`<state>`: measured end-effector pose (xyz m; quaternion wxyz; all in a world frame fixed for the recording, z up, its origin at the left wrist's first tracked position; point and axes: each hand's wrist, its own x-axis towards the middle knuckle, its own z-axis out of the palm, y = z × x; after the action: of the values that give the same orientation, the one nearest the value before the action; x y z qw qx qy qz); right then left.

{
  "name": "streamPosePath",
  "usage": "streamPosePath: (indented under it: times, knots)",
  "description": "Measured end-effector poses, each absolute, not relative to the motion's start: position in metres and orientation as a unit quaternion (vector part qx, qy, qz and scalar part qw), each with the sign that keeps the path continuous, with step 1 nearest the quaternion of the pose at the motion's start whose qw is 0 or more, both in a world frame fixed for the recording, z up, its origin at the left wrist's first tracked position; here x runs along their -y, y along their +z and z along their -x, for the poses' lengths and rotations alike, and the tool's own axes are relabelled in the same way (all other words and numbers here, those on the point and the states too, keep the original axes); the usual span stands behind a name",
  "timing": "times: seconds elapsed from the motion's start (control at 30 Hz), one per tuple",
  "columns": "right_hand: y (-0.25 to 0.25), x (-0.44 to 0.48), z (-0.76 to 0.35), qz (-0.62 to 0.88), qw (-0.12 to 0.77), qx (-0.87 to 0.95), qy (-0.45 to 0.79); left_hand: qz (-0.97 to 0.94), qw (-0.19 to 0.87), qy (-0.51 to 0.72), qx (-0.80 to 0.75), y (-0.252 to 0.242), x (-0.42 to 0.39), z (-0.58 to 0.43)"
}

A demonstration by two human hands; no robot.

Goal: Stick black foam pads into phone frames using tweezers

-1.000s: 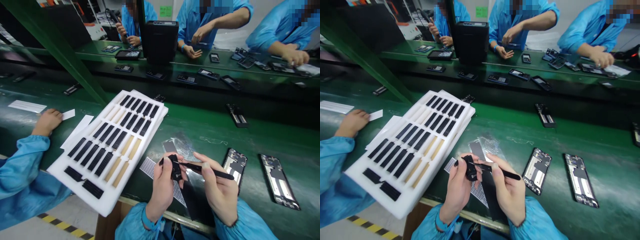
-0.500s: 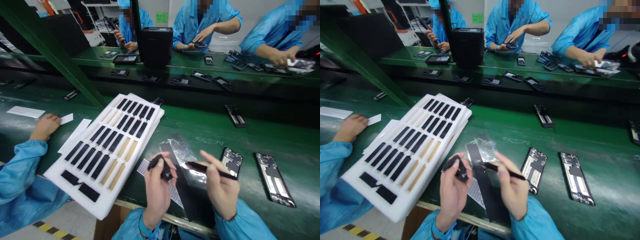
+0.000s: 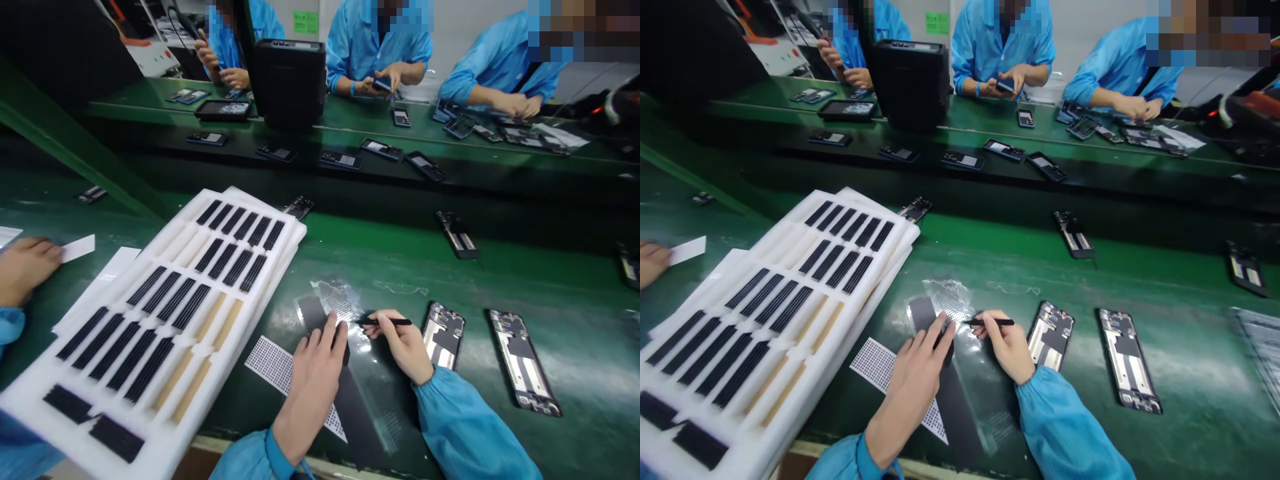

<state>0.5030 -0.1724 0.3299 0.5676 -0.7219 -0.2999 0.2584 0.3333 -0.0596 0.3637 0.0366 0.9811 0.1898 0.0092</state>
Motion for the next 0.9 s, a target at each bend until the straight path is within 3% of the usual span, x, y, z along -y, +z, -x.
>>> streamPosePath:
  times: [0.4, 0.53, 0.6, 0.73, 0.83, 0.9]
  knots:
    - [0.332, 0.175, -0.503, 0.714, 0.567, 0.296, 0.285, -0.990, -0.027, -0.016, -0.141, 0.356, 0.057, -0.342]
    - [0.329, 0.173, -0.504, 0.717, 0.564, 0.281, 0.298, -0.989, 0.012, -0.013, -0.149, 0.352, 0.058, -0.342]
    - [0.330, 0.175, -0.504, 0.714, 0.577, 0.263, 0.297, -0.972, 0.119, 0.011, -0.202, 0.354, 0.058, -0.340]
    - [0.348, 0.189, -0.495, 0.669, 0.641, 0.238, 0.289, -0.763, 0.523, 0.067, -0.374, 0.374, 0.059, -0.334]
    - [0.373, 0.204, -0.482, 0.663, 0.640, 0.269, 0.281, -0.546, 0.767, 0.040, -0.335, 0.393, 0.063, -0.327]
    - [0.390, 0.209, -0.477, 0.674, 0.619, 0.305, 0.265, -0.452, 0.847, 0.029, -0.280, 0.401, 0.066, -0.324]
